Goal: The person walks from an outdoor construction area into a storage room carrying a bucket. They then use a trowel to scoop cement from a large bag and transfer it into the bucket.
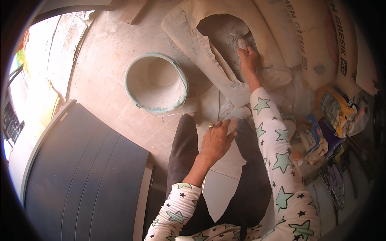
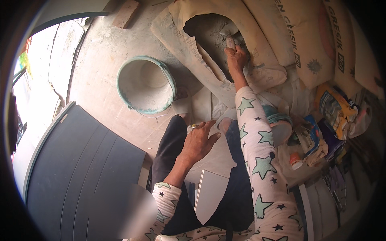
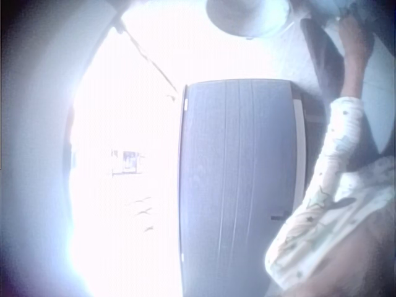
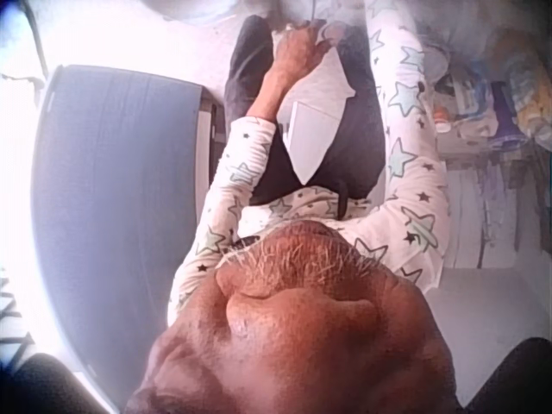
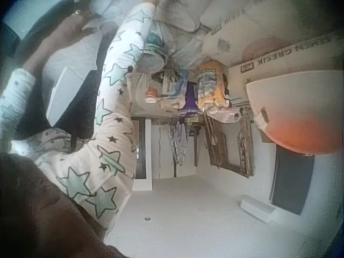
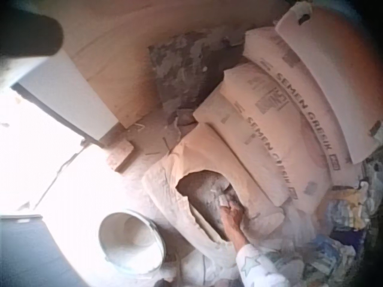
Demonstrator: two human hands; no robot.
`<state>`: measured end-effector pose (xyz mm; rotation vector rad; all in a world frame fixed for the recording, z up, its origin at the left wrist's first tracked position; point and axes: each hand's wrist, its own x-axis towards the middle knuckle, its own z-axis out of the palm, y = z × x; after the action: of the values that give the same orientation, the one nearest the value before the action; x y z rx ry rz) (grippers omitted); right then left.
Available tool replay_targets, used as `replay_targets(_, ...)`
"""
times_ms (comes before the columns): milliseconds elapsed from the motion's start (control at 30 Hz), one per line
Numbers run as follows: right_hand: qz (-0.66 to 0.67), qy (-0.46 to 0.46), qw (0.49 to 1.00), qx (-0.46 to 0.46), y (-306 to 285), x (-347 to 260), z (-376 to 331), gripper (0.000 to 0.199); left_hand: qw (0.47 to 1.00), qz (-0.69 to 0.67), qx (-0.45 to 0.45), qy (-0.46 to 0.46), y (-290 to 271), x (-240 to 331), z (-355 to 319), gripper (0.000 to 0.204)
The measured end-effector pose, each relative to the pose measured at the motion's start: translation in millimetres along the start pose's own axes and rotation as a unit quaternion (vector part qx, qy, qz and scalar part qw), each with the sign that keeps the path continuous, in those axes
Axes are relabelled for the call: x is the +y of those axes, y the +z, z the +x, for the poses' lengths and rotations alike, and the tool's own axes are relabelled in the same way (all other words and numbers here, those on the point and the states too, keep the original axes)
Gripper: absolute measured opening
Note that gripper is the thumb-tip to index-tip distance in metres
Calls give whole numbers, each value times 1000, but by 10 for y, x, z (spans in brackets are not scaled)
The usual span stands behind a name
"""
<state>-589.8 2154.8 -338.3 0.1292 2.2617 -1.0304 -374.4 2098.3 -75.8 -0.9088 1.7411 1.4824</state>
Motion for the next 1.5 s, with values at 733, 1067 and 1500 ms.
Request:
replay_targets(733, -52, -111, 976, -178, 840, -522, 418, 27, 999, -15, 7, 32, -56, 2, 89, 47)
replay_targets(1067, 118, 115, 951, -261, 581, -326, 233, 22, 1000, -14, 14, 9, -109, -74, 201, 49)
replay_targets(1500, 2, 119, 979, -164, -668, 90, -221, 42, 1000, -27, 2, -10, 178, -150, 316, 44)
